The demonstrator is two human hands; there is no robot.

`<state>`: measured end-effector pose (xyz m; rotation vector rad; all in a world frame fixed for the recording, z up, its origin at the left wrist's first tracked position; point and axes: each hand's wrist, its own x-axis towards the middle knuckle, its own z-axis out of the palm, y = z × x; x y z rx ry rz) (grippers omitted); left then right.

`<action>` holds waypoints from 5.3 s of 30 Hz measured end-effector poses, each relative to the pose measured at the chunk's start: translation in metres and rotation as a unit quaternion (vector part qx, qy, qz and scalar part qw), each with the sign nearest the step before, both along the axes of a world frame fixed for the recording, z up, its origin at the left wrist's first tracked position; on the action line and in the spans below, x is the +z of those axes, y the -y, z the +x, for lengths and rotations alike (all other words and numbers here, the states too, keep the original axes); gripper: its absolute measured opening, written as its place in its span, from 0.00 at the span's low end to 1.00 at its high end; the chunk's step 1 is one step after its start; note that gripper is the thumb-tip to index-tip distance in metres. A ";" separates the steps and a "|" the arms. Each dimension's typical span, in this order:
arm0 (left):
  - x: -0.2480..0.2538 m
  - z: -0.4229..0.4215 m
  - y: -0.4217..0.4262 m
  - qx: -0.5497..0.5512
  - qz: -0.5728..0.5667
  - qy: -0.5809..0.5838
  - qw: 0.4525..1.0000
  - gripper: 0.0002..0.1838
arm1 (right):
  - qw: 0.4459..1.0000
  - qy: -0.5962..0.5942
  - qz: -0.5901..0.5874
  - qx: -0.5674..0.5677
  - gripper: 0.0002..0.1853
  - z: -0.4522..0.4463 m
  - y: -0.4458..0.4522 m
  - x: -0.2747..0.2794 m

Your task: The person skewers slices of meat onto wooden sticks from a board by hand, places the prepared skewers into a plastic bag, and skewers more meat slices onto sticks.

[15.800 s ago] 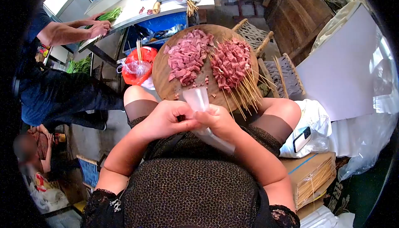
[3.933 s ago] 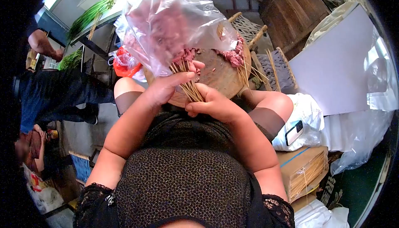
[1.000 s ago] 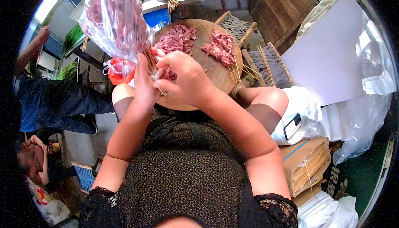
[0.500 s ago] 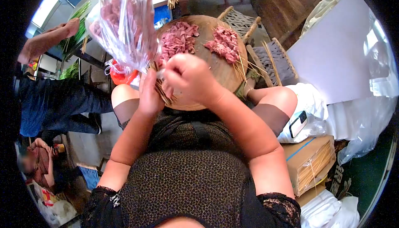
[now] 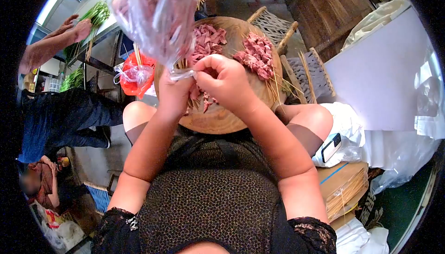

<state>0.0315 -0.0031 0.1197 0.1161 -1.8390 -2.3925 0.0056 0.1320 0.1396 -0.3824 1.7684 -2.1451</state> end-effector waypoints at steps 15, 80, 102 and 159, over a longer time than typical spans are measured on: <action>-0.033 -0.045 0.022 -0.057 0.078 -0.002 0.995 0.12 | 0.991 -0.123 0.022 -0.056 0.15 -0.021 0.023 -0.027; -0.054 -0.070 0.022 -0.141 -0.178 0.032 0.973 0.12 | 0.762 -0.034 0.627 -0.158 0.25 -0.287 -0.244 -0.259; -0.053 -0.079 0.077 0.060 -0.084 -0.010 0.995 0.11 | 0.669 -0.061 0.687 -0.276 0.12 -0.177 -0.364 -0.244; -0.104 -0.027 0.044 -0.003 0.139 0.185 0.973 0.09 | 0.969 0.240 0.050 0.020 0.11 0.060 -0.084 -0.147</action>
